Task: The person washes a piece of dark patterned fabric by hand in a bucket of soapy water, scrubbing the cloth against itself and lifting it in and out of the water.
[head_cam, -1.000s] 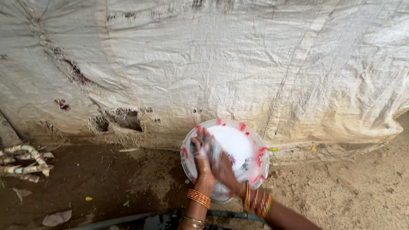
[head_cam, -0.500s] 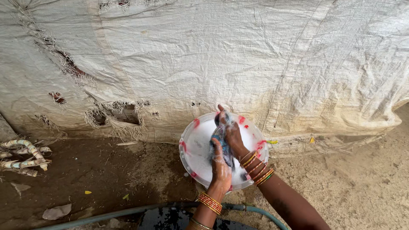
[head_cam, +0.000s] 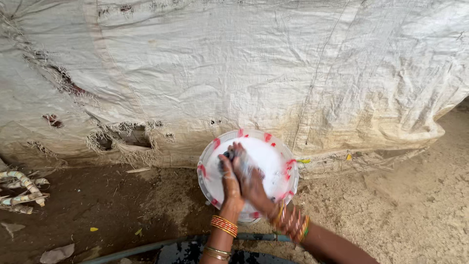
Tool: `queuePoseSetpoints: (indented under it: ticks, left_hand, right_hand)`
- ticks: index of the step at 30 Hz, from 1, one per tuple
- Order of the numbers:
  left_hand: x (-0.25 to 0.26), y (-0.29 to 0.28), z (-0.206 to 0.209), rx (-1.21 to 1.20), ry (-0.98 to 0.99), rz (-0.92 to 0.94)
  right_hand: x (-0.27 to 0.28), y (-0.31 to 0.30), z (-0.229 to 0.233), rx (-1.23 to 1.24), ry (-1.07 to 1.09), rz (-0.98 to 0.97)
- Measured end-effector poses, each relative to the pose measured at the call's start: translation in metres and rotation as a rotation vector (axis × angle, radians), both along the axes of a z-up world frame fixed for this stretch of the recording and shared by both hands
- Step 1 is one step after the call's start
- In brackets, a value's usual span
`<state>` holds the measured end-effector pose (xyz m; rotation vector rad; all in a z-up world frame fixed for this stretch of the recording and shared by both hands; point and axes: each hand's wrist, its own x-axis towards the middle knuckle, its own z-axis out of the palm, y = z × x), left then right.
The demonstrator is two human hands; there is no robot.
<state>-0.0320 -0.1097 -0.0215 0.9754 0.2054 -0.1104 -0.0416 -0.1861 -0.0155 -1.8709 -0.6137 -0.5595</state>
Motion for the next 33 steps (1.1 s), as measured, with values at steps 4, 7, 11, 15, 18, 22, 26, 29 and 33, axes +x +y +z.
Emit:
queuePoseSetpoints:
  ticks: [4, 7, 11, 15, 18, 22, 26, 29, 33]
  left_hand:
    - [0.002, 0.021, 0.007, -0.149, -0.172, 0.07]
    - [-0.016, -0.011, -0.003, -0.145, 0.036, 0.063]
    - [0.0, -0.009, -0.017, -0.141, -0.13, -0.044]
    - [0.024, 0.004, -0.024, -0.503, -0.302, 0.083]
    - [-0.016, -0.021, -0.015, -0.028, 0.11, 0.024]
    - [-0.018, -0.001, 0.024, 0.196, -0.083, -0.01]
    - [0.003, 0.038, 0.036, 0.59, -0.447, 0.151]
    - [0.028, 0.059, 0.025, 0.943, -0.235, 0.008]
    - [0.041, 0.055, -0.013, 1.291, -0.112, -0.259]
  right_hand:
    - [-0.018, -0.001, -0.026, 0.03, -0.017, 0.109]
    - [0.04, -0.017, -0.019, -0.165, 0.326, -0.181]
    - [0.025, -0.029, -0.01, 0.073, 0.098, 0.088]
    - [-0.044, -0.003, -0.028, -0.103, 0.162, -0.039]
    - [0.019, -0.02, -0.024, 0.218, 0.589, -0.048]
    - [0.073, -0.08, 0.007, 0.428, 0.53, 0.096]
    - [0.058, -0.118, 0.043, 0.568, 0.504, -0.04]
    - [0.042, -0.129, 0.035, 0.282, 0.417, -0.046]
    - [0.051, -0.139, -0.021, -0.166, 0.534, -0.007]
